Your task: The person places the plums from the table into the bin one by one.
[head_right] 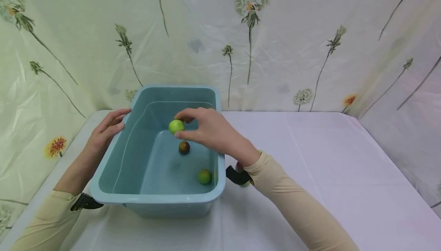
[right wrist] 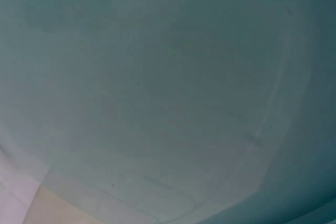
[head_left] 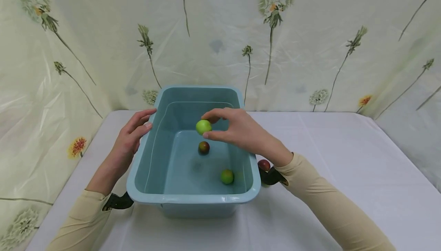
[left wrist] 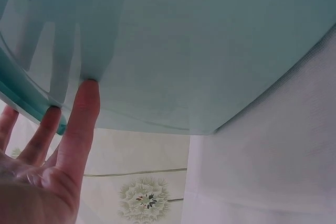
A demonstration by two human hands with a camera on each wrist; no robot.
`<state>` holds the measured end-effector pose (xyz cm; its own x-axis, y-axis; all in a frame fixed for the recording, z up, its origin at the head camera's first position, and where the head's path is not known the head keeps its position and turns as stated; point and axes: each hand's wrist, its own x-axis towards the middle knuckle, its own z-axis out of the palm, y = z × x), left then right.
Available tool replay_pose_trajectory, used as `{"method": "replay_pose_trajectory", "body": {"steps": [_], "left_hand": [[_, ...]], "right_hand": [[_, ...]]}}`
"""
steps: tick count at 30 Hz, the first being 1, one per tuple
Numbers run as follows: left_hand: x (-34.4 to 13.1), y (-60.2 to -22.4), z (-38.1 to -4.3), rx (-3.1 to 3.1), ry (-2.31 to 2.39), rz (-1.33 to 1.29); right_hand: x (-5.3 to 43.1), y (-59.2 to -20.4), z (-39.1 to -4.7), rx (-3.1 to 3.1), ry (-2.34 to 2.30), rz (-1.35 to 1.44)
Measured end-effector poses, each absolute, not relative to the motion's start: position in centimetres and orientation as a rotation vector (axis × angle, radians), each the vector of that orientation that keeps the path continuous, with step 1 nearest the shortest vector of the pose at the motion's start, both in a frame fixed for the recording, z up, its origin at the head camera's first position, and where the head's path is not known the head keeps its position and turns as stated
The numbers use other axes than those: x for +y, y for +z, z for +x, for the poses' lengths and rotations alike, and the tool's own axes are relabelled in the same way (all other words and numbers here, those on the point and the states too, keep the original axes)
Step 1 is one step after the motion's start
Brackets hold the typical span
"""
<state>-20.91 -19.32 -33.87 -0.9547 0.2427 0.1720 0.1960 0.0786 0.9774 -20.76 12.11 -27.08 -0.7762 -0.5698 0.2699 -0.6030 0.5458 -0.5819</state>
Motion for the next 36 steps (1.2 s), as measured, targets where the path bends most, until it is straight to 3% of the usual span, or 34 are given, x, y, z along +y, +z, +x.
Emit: {"method": "replay_pose_trajectory", "body": {"steps": [15, 36], "left_hand": [[-19.23, -33.91, -20.85, 2.302, 2.061, 0.440], [-19.20, -34.01, -20.95, 2.276, 2.080, 0.459]], "right_hand": [[11.62, -26.99, -20.84, -2.929, 0.707, 0.992], [12.18, -27.55, -20.65, -2.769, 0.982, 0.990]]}}
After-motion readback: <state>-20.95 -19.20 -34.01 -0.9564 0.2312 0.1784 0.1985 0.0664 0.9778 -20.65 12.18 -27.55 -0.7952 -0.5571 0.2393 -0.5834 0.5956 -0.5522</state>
